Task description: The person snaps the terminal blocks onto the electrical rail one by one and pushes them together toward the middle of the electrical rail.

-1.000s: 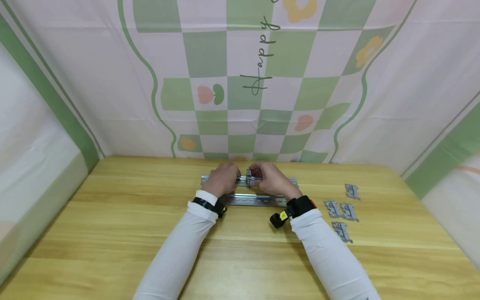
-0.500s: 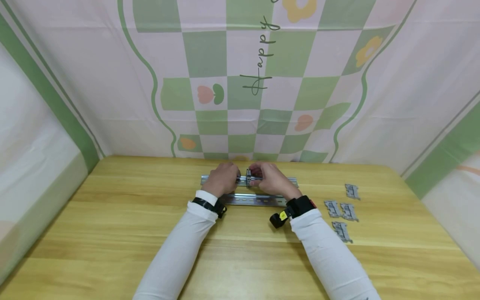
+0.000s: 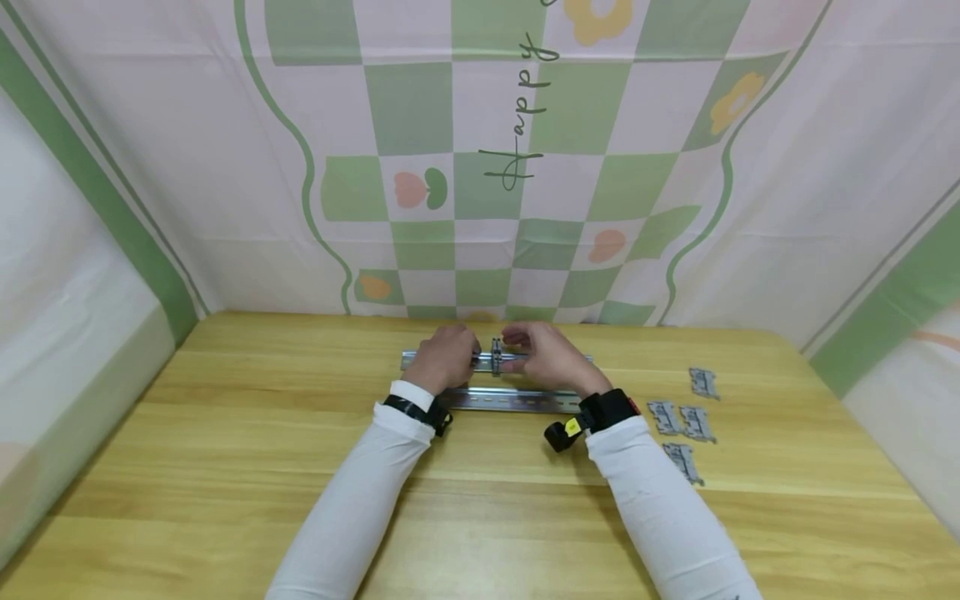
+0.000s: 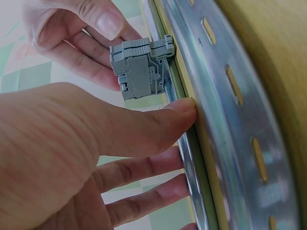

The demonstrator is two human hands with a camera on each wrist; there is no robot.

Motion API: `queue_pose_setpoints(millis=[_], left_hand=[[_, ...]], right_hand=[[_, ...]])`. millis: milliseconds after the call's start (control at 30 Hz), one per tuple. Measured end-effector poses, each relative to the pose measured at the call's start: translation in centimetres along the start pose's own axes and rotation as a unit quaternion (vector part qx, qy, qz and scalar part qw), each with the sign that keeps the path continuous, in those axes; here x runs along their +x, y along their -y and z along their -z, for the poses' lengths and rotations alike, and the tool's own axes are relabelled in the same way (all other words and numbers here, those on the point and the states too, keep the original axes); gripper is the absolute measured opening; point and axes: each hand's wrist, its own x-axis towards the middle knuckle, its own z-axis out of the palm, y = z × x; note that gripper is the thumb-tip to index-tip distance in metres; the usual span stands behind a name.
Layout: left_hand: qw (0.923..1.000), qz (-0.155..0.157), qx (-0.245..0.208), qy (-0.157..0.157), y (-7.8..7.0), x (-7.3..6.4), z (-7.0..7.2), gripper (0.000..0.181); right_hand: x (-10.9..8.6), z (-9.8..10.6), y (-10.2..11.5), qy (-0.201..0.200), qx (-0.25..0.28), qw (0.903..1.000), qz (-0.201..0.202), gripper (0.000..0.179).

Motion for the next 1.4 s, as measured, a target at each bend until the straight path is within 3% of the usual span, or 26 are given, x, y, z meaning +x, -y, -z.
queue_pose_setpoints(millis=[400, 633, 767, 1000, 1400], left_hand=[[1.0, -0.001, -0.008, 0.001, 0.0, -0.5, 0.3, 0.027], [1.0, 0.0, -0.006, 0.002, 0.0, -0.5, 0.3, 0.022], [1.0, -0.005, -0.005, 0.002, -0.1, -0.4, 0.1, 0.016], [1.0, -0.004, -0.006, 0.004, -0.5, -0.4, 0.0, 0.019], [1.0, -0.007, -0.005, 0.002, -0.2, -0.4, 0.1, 0.02]], right_hand=[[-1.7, 4.3, -2.0, -0.027, -0.06, 0.9978, -0.01, 0.058], [-3.0, 5.9, -3.0, -0.04, -0.083, 0.9942, -0.056, 0.058], [-3.9, 6.4, -3.5, -0.046, -0.112, 0.9895, -0.079, 0.057], [-6.0, 7.7, -5.0, -0.05, -0.173, 0.976, -0.123, 0.057], [-11.2, 11.8, -9.2, -0.056, -0.251, 0.9549, -0.15, 0.054]])
